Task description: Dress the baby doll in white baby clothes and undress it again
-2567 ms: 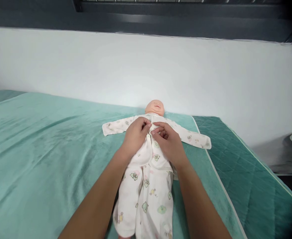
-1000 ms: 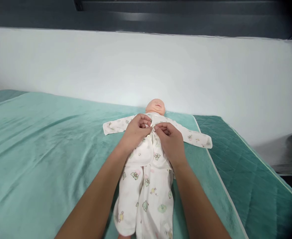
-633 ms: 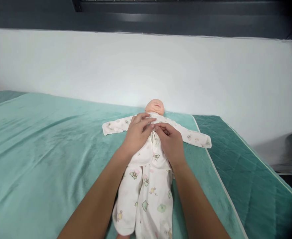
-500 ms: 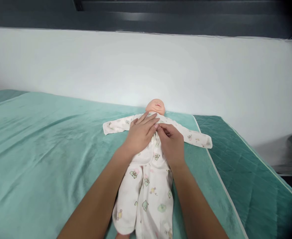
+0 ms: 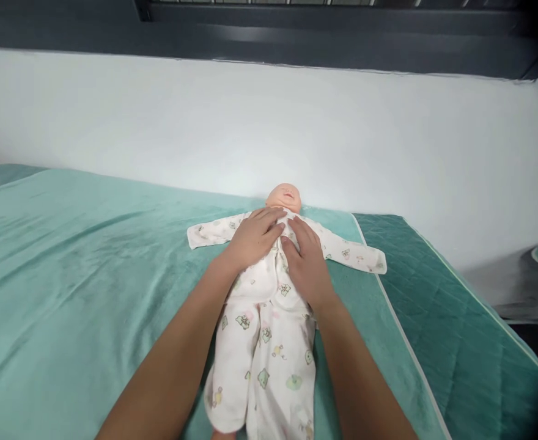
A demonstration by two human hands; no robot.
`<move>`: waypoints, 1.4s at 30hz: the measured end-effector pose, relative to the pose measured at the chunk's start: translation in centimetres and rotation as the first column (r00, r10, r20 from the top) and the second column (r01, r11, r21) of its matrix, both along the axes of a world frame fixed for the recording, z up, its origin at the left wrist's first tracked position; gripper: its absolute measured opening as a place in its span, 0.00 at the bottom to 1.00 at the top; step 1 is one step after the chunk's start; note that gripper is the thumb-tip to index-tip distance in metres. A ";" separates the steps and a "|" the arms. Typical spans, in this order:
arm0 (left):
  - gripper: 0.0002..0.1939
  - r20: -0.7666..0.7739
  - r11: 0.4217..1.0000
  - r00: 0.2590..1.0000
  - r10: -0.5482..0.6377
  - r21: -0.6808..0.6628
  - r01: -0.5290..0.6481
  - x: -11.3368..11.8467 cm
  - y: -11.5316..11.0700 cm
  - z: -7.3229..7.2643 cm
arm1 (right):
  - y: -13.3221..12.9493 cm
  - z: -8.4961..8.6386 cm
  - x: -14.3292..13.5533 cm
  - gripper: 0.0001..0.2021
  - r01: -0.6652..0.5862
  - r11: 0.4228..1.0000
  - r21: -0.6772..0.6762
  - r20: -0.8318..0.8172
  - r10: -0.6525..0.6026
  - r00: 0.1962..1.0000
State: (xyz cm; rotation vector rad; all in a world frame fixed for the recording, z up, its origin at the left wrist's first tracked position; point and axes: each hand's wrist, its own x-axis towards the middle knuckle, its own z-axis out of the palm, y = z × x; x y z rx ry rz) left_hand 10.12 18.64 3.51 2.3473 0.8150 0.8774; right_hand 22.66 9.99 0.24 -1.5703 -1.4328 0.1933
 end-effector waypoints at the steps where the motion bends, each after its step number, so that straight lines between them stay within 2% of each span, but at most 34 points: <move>1: 0.20 0.009 1.000 1.000 0.006 -0.017 -0.006 -0.1 0.0 -0.1 | 0.0 0.0 0.0 0.24 -0.006 1.000 -0.009 -0.008 0.006 1.000; 17: 0.20 0.105 0.982 0.992 -0.069 -0.171 0.086 -1.1 0.1 0.1 | -0.3 0.4 0.0 0.23 -0.024 0.999 -0.036 -0.086 0.021 0.996; 26: 0.23 0.078 0.965 0.997 -0.004 -0.262 0.024 -0.9 -0.1 0.3 | -0.3 0.3 0.1 0.23 -0.025 0.999 -0.043 -0.120 0.020 0.993; 31: 0.23 0.052 0.969 0.999 0.012 -0.248 0.002 -0.8 -0.2 0.4 | -0.3 0.3 0.0 0.24 -0.015 0.999 -0.052 -0.116 0.009 0.993; 37: 0.20 0.074 0.982 0.997 -0.020 -0.184 0.033 -0.7 -0.3 0.3 | -0.2 0.2 0.0 0.23 -0.013 0.999 -0.037 -0.126 0.008 0.992; 42: 0.21 0.061 0.980 0.998 0.022 -0.199 -0.009 -0.6 -0.1 0.1 | -0.2 0.2 0.0 0.23 -0.015 0.999 -0.044 -0.118 0.009 0.993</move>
